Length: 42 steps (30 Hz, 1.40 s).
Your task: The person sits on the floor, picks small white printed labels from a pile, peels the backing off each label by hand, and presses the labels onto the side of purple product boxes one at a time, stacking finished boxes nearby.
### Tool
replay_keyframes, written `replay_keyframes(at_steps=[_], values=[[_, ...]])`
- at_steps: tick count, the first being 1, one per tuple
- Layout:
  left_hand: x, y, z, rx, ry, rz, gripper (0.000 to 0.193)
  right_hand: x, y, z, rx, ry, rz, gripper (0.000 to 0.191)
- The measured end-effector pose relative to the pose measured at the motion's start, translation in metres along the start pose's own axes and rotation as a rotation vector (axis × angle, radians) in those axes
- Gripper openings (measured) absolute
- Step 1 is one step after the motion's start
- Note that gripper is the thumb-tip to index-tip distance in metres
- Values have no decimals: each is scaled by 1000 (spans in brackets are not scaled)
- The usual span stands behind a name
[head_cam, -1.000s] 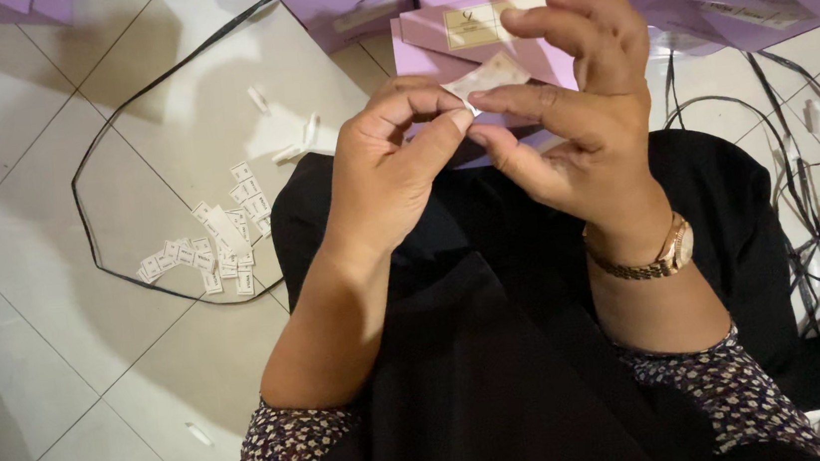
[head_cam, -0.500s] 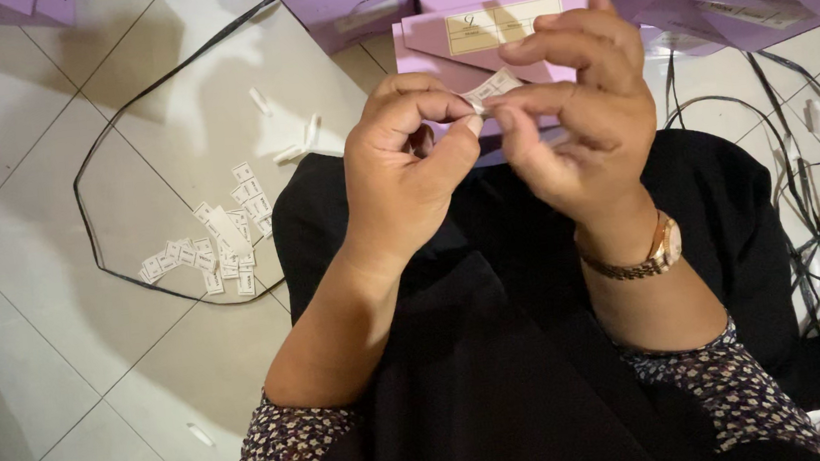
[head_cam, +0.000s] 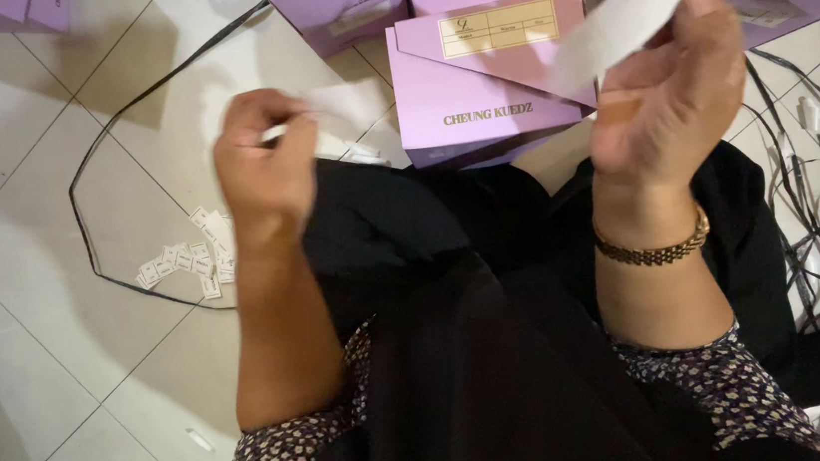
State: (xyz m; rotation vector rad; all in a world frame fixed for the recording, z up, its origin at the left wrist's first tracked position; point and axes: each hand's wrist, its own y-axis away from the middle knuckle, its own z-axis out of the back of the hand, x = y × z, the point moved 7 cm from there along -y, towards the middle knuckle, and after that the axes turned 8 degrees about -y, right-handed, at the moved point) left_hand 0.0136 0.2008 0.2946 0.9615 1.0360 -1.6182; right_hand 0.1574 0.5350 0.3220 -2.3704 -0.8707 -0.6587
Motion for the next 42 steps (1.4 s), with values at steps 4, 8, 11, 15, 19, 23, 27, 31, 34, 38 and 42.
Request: replay_keyframes(at_steps=[4, 8, 11, 15, 19, 23, 27, 31, 34, 38, 42], values=[[27, -8, 37, -131, -659, -96, 19, 5, -4, -1, -67, 35, -33, 26], [38, -6, 35, -111, -767, 28, 34, 2, -3, -1, -113, 12, -74, 26], [41, -3, 26, -11, -647, 321, 31, 0, 0, -3, -88, -8, -50, 20], [-27, -1, -5, -15, -612, -117, 26, 0, 2, -9, -60, 51, 12, 16], [-61, 34, -61, 325, 62, 13, 18, 6, 8, -30, 1, 355, 245, 10], [-92, 54, -97, 451, 581, 44, 22, 13, 26, -66, 200, 937, 542, 11], [-95, 42, -101, 461, 682, 52, 22, 7, 48, -96, 527, 1163, 777, 9], [-88, 37, -95, 400, 707, 124, 21, -7, 58, -105, 639, 1223, 753, 11], [-87, 34, -87, 319, 664, 125, 17, -13, 60, -108, 664, 1195, 730, 13], [-97, 28, -70, 252, 434, -1, 15, -8, 56, -110, 664, 1042, 731, 36], [-108, 29, -54, 257, 189, -74, 8, -2, 37, -95, 457, 908, 529, 57]])
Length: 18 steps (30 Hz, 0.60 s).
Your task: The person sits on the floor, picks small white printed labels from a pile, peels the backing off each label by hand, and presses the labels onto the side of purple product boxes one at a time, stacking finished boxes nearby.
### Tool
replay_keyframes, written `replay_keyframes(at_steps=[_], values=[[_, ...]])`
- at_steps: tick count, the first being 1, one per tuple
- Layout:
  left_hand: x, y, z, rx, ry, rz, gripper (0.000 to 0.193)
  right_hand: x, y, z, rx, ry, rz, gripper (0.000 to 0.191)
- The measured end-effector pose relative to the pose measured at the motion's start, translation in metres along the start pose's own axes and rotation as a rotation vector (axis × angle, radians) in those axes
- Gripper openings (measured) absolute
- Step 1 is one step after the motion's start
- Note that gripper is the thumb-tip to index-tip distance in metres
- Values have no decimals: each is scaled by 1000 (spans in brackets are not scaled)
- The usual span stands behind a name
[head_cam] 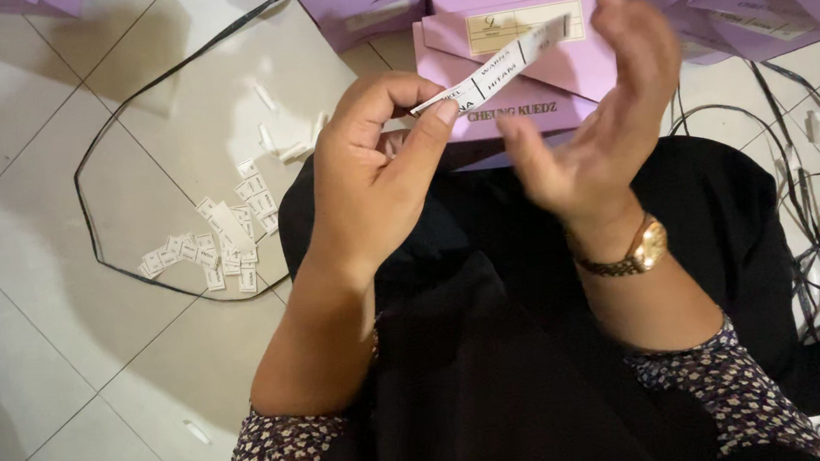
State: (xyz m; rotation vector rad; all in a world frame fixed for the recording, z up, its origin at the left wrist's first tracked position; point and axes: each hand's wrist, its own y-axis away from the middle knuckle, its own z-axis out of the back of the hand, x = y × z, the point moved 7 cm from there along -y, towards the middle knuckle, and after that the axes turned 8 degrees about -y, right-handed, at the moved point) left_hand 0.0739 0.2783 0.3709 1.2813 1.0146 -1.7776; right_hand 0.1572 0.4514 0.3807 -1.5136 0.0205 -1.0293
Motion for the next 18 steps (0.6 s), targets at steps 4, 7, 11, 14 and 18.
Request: replay_keyframes(at_steps=[4, 7, 11, 14, 18], values=[[-15, 1, 7, -11, -179, -104, 6, -15, 1, 9, -72, -133, -188, 47], [-17, 0, 7, 1, -237, -90, 7, -22, 4, 14, -27, -17, -260, 12], [-11, -11, 4, 9, -264, -40, 12, -27, 9, 23, -39, 22, -268, 13], [-2, -22, -1, 15, -267, 40, 14, -34, 11, 30, -59, 26, -283, 13], [7, -48, -12, 129, -128, 43, 37, -47, 6, 37, -112, -30, -272, 14]])
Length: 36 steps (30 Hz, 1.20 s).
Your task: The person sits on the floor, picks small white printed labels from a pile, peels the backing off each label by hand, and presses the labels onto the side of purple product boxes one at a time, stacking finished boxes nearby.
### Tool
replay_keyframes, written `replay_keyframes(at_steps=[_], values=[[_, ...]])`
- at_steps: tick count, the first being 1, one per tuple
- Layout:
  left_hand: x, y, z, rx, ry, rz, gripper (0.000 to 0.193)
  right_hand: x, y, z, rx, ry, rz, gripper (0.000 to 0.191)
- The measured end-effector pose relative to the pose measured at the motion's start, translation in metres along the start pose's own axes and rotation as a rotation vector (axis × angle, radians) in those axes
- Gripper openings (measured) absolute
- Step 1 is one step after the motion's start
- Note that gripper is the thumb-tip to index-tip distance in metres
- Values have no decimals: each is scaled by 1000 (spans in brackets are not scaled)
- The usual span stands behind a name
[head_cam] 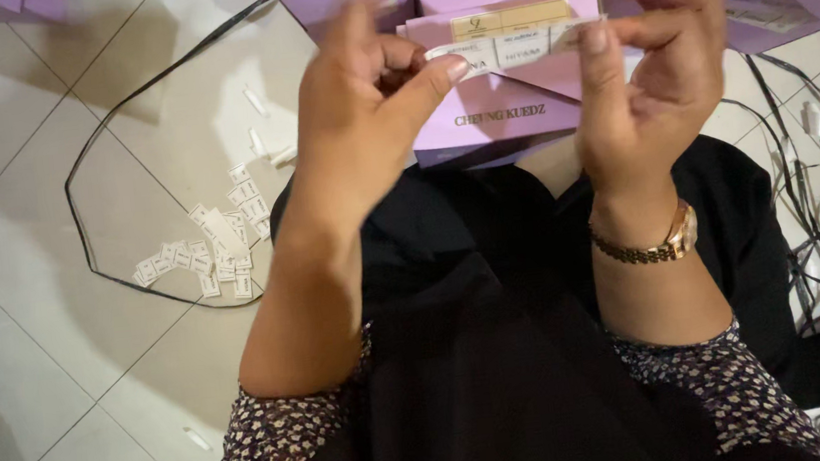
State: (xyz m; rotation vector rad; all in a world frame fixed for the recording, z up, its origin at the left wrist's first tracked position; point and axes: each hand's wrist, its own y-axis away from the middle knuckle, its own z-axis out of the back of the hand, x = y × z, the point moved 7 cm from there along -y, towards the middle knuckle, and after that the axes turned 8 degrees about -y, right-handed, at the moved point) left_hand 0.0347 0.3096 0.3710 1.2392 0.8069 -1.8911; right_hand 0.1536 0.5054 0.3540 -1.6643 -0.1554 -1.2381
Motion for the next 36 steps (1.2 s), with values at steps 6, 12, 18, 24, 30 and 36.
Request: replay_keyframes(at_steps=[6, 12, 18, 24, 30, 36], values=[[14, -36, -1, 116, 7, -115, 49, -22, -12, -1, 31, -58, -130, 16], [34, -45, -15, 184, 65, -15, 42, -56, -11, -4, 0, -374, -373, 12], [46, -26, -14, 192, 52, 85, 34, -53, 11, -2, 81, -230, -335, 16], [34, 15, -13, 215, -40, 149, 14, -24, 44, 7, 98, -53, -287, 14], [17, 37, -16, 183, -240, 170, 18, -9, 69, 15, 92, -57, -279, 17], [2, 40, -14, 145, -358, 38, 31, -6, 79, 18, 65, -61, -285, 17]])
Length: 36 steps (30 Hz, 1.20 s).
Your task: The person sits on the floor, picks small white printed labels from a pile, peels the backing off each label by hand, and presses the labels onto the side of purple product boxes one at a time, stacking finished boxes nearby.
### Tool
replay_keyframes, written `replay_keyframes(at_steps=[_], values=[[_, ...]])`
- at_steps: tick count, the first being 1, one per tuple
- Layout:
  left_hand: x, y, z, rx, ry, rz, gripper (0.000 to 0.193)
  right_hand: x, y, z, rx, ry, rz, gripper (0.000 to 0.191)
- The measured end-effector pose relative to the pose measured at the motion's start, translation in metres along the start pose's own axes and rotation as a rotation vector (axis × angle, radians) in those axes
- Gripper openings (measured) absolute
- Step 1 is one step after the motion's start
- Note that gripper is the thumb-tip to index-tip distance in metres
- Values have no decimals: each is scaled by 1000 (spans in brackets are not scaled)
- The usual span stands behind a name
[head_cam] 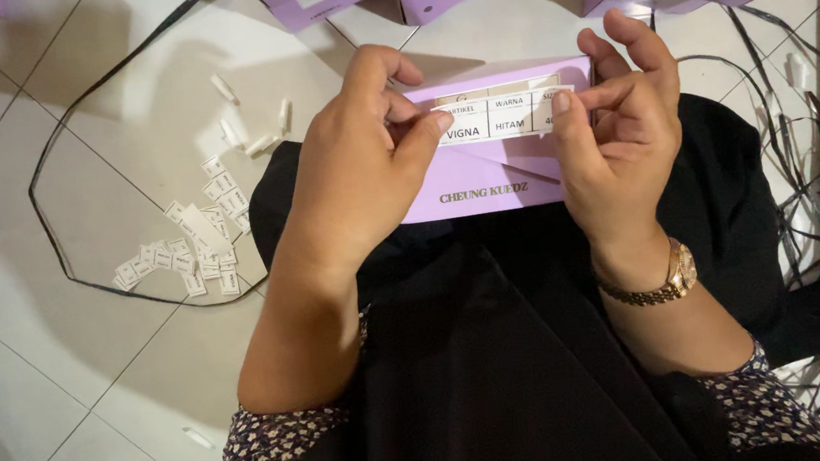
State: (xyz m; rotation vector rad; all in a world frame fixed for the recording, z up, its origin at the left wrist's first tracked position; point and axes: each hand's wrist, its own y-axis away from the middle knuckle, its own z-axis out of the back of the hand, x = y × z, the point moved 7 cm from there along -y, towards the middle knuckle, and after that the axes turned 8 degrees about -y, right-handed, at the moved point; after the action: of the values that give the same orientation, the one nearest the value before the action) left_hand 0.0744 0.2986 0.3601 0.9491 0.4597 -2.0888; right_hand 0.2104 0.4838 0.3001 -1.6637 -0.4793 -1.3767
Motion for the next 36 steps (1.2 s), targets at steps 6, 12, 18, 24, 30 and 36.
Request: replay_keyframes(at_steps=[6, 12, 18, 24, 30, 36], values=[[3, -1, -4, 17, -6, 13, 32, -1, 4, 0, -5, -3, -8, 15], [0, -3, -3, -24, -77, -43, 32, 1, 7, -1, -5, 86, 1, 16], [3, -5, -7, -8, -86, -40, 31, 4, 9, -4, -13, 172, 26, 16], [5, -3, -8, -34, -114, -65, 30, 3, 10, -7, -8, 204, 9, 15], [8, 0, -11, -67, -132, -36, 30, -1, 11, -11, -9, 230, -8, 15], [11, 1, -14, -89, -161, -42, 30, -3, 14, -13, -3, 266, 19, 16]])
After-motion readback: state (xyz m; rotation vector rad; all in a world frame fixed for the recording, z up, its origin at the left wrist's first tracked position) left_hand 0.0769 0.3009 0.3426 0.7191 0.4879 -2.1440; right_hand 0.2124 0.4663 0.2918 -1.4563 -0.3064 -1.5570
